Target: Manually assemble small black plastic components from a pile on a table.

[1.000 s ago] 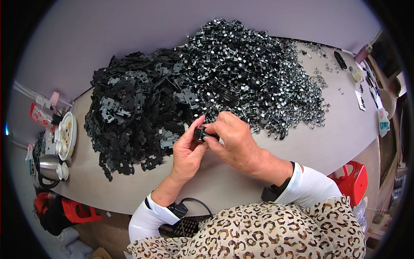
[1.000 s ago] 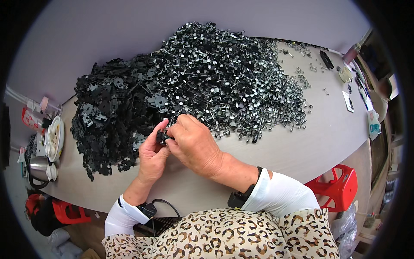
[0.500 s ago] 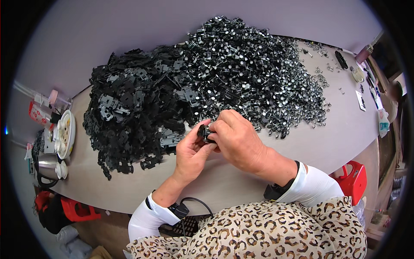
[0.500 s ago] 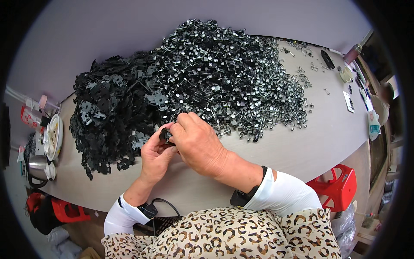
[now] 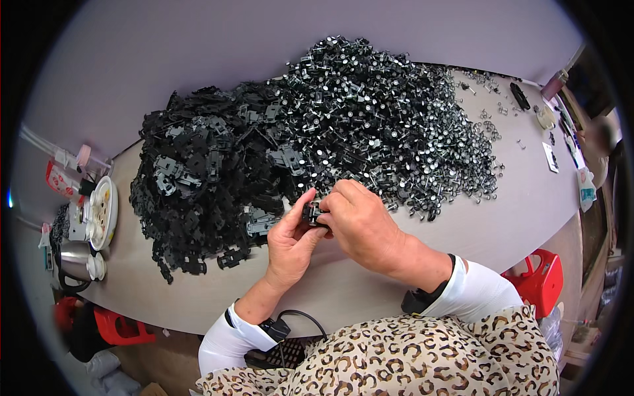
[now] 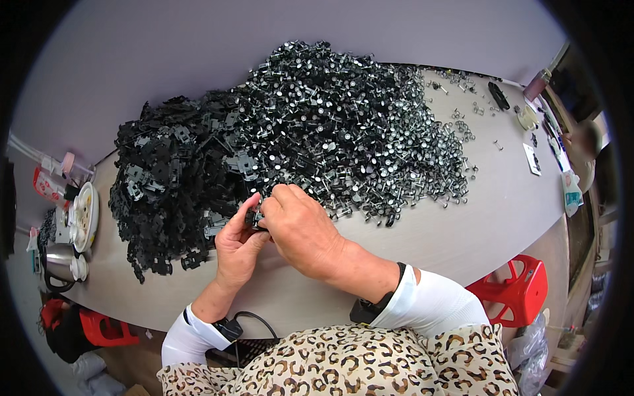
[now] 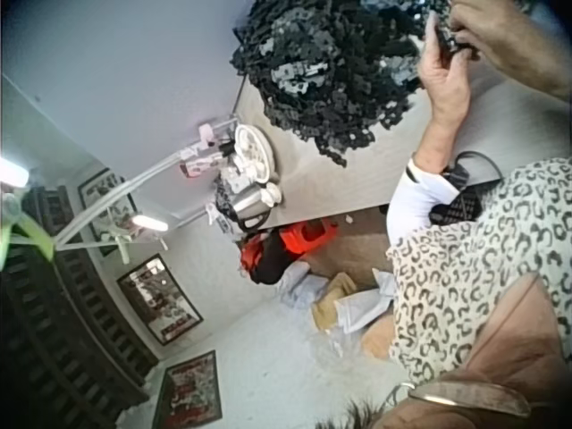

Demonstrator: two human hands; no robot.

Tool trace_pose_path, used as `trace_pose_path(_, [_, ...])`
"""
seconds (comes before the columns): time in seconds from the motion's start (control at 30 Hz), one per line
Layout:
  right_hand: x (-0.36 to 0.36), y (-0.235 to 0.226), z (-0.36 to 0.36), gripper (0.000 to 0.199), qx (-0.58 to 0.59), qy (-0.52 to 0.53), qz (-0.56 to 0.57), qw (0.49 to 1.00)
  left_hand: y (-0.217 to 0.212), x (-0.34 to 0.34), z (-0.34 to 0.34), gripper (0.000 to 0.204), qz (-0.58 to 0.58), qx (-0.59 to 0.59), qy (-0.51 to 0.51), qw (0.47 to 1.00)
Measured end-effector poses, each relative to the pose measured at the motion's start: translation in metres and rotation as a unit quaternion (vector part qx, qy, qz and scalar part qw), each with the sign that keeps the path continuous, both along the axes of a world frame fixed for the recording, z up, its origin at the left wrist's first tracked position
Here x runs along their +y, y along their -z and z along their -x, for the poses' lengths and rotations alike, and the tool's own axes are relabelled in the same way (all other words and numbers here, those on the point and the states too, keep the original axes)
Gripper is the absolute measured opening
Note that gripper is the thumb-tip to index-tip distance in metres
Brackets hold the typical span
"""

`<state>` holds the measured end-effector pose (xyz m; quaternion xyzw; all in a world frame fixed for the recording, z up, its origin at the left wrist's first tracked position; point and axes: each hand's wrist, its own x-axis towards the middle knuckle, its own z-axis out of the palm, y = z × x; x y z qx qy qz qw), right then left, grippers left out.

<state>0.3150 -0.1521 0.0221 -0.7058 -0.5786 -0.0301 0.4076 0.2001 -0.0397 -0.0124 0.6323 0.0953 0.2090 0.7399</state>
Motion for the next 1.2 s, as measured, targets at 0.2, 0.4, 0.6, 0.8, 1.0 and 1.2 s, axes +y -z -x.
trace_pose_path(0.2, [0.0, -0.004, 0.003, 0.017, -0.025, 0.011, 0.032, 0.999, -0.004, 0.0, 0.0, 0.055, -0.148, 0.018, -0.031, 0.988])
trace_pose_path(0.4, [0.01, 0.014, 0.008, 0.017, 0.027, 0.029, -0.093, 0.995, 0.005, 0.003, 0.0, 0.054, -0.083, -0.015, -0.039, 0.996])
trace_pose_path(0.6, [0.014, 0.009, -0.007, 0.012, -0.077, 0.013, -0.109, 0.991, -0.003, 0.01, -0.001, 0.036, 0.2, -0.011, 0.056, 0.978])
trace_pose_path(0.8, [-0.022, -0.006, -0.043, 0.02, 0.01, 0.062, -0.027, 0.998, 0.005, 0.024, 0.009, 0.012, 0.236, 0.064, 0.029, 0.969])
trace_pose_path(1.0, [-0.065, 0.017, -0.038, 0.013, -0.066, 0.094, 0.152, 0.982, 0.004, 0.027, -0.001, 0.009, 0.215, 0.05, -0.013, 0.975])
trace_pose_path(1.2, [-0.044, 0.027, -0.027, 0.01, -0.109, 0.079, 0.205, 0.969, 0.001, 0.021, 0.004, 0.01, 0.198, 0.094, -0.032, 0.975])
